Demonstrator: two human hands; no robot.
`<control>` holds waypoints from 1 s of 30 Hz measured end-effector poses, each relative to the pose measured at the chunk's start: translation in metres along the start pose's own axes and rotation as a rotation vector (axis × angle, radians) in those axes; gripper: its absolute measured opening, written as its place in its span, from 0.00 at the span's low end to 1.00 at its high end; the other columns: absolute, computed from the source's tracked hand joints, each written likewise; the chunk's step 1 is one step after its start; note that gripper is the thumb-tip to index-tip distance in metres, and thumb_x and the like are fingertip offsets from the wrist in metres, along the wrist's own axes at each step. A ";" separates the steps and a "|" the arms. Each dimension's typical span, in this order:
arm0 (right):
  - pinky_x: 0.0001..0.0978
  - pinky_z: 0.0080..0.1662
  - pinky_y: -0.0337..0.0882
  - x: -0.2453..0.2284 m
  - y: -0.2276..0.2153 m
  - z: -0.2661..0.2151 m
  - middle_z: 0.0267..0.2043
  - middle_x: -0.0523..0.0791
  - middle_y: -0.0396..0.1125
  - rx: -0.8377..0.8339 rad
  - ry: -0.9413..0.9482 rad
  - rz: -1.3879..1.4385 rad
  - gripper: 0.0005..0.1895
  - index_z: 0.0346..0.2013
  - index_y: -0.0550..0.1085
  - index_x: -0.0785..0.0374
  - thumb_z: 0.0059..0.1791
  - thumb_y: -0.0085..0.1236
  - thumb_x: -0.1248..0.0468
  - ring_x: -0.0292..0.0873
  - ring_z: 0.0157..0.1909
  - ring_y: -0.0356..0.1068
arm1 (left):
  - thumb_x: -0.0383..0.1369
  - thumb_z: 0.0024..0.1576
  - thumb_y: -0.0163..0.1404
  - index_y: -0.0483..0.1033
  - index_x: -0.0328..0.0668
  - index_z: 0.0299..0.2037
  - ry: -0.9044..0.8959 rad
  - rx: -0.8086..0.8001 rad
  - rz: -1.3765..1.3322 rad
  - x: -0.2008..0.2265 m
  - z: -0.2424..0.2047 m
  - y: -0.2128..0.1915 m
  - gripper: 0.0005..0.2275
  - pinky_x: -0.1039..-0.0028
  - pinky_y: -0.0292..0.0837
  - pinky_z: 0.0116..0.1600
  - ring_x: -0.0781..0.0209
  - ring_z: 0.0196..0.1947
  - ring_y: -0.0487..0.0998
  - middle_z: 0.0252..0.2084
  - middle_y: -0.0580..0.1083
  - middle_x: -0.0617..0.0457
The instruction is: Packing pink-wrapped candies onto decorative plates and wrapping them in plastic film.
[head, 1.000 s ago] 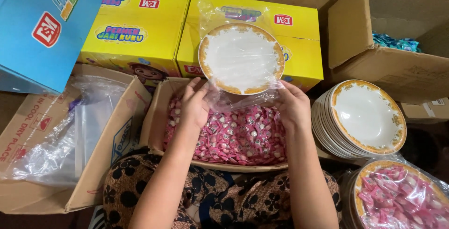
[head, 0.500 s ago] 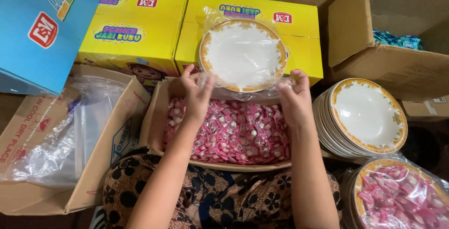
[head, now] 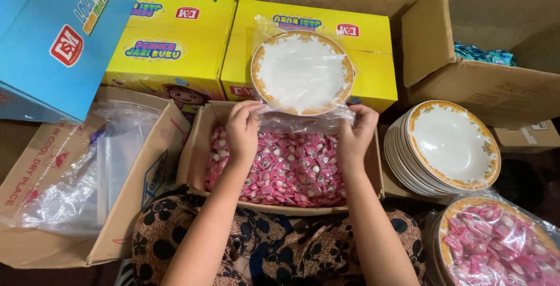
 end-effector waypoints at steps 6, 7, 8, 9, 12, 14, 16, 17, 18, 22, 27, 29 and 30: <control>0.31 0.38 0.76 -0.014 0.003 0.005 0.39 0.55 0.71 0.041 0.650 0.547 0.23 0.50 0.76 0.75 0.40 0.54 0.79 0.41 0.35 0.73 | 0.34 0.63 0.52 0.77 0.49 0.47 -0.786 0.103 -0.722 -0.003 -0.002 0.012 0.06 0.66 0.83 0.49 0.63 0.38 0.79 0.40 0.74 0.58; 0.31 0.38 0.76 0.011 -0.004 0.010 0.39 0.55 0.71 0.041 0.652 0.546 0.23 0.50 0.76 0.75 0.40 0.54 0.79 0.41 0.35 0.73 | 0.34 0.63 0.52 0.77 0.49 0.47 -0.788 0.102 -0.722 -0.015 -0.003 0.014 0.06 0.66 0.83 0.49 0.63 0.38 0.79 0.40 0.74 0.58; 0.42 0.43 0.76 0.037 -0.002 0.010 0.41 0.54 0.71 -0.064 0.743 0.662 0.25 0.56 0.73 0.71 0.44 0.51 0.78 0.43 0.38 0.73 | 0.31 0.62 0.52 0.74 0.54 0.47 -0.901 0.105 -0.851 -0.029 -0.010 0.023 0.05 0.67 0.81 0.48 0.63 0.38 0.79 0.38 0.73 0.60; 0.53 0.47 0.76 0.061 0.000 0.009 0.44 0.53 0.70 -0.170 0.833 0.778 0.27 0.63 0.70 0.66 0.48 0.49 0.76 0.46 0.41 0.74 | 0.28 0.62 0.53 0.71 0.58 0.46 -1.015 0.109 -0.980 -0.042 -0.017 0.031 0.08 0.68 0.79 0.47 0.62 0.37 0.79 0.37 0.71 0.62; 0.44 0.45 0.75 0.118 0.006 0.011 0.35 0.42 0.68 -0.157 0.918 0.896 0.20 0.52 0.68 0.53 0.47 0.54 0.72 0.40 0.37 0.73 | 0.23 0.55 0.55 0.75 0.52 0.40 -1.133 0.203 -1.129 -0.120 -0.033 0.057 0.09 0.65 0.79 0.44 0.54 0.41 0.82 0.38 0.77 0.55; 0.39 0.41 0.73 0.046 0.019 0.012 0.36 0.43 0.67 -0.113 0.960 0.914 0.19 0.48 0.69 0.57 0.43 0.50 0.72 0.42 0.36 0.72 | 0.23 0.51 0.52 0.76 0.52 0.37 -1.181 0.255 -1.162 -0.088 -0.022 0.052 0.09 0.67 0.80 0.40 0.53 0.39 0.82 0.36 0.77 0.55; 0.34 0.37 0.72 0.017 0.027 0.011 0.36 0.44 0.65 -0.071 1.000 0.933 0.18 0.44 0.70 0.60 0.40 0.46 0.73 0.44 0.35 0.71 | 0.23 0.47 0.49 0.76 0.52 0.35 -1.225 0.309 -1.194 -0.090 -0.021 0.053 0.10 0.69 0.81 0.36 0.53 0.37 0.82 0.34 0.77 0.55; 0.35 0.39 0.73 0.022 0.026 0.012 0.35 0.45 0.66 -0.061 0.953 0.931 0.14 0.40 0.70 0.59 0.41 0.47 0.73 0.44 0.36 0.72 | 0.25 0.48 0.49 0.76 0.52 0.36 -1.164 0.302 -1.160 -0.108 -0.022 0.056 0.09 0.72 0.81 0.37 0.57 0.36 0.81 0.33 0.76 0.56; 0.35 0.40 0.73 0.028 0.023 0.014 0.34 0.45 0.67 -0.045 0.904 0.927 0.10 0.35 0.69 0.59 0.41 0.47 0.72 0.45 0.38 0.72 | 0.27 0.49 0.50 0.76 0.53 0.38 -1.107 0.291 -1.125 -0.124 -0.024 0.060 0.09 0.76 0.81 0.38 0.61 0.36 0.80 0.32 0.75 0.57; 0.36 0.47 0.74 0.071 0.010 0.019 0.44 0.45 0.63 -0.072 0.635 0.649 0.11 0.48 0.65 0.56 0.51 0.48 0.66 0.41 0.45 0.68 | 0.37 0.61 0.48 0.63 0.51 0.61 -0.770 0.137 -0.793 -0.034 0.005 0.027 0.18 0.64 0.75 0.55 0.60 0.53 0.68 0.51 0.64 0.52; 0.38 0.59 0.65 0.015 0.005 0.011 0.57 0.45 0.51 -0.007 0.024 -0.041 0.35 0.64 0.58 0.55 0.48 0.68 0.63 0.44 0.58 0.56 | 0.43 0.64 0.53 0.52 0.38 0.69 -0.362 -0.089 -0.308 -0.006 0.005 0.025 0.30 0.51 0.77 0.57 0.43 0.61 0.67 0.60 0.60 0.36; 0.37 0.57 0.66 0.018 0.005 0.014 0.54 0.45 0.53 -0.009 0.006 -0.092 0.29 0.61 0.62 0.59 0.49 0.66 0.66 0.43 0.55 0.59 | 0.44 0.64 0.53 0.54 0.36 0.69 -0.381 -0.096 -0.286 0.010 0.010 0.024 0.30 0.50 0.76 0.58 0.42 0.61 0.68 0.60 0.61 0.36; 0.37 0.56 0.67 0.020 0.006 0.016 0.50 0.46 0.56 -0.008 -0.009 -0.141 0.24 0.59 0.66 0.63 0.50 0.63 0.69 0.43 0.53 0.61 | 0.45 0.63 0.53 0.56 0.34 0.68 -0.401 -0.106 -0.260 0.017 0.013 0.023 0.31 0.50 0.75 0.58 0.41 0.61 0.69 0.60 0.63 0.35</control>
Point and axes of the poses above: each hand's wrist, its own z-axis towards the middle knuckle, its own y-axis out of the palm, x = y × z, the point moved 7 cm from there along z, towards the middle knuckle
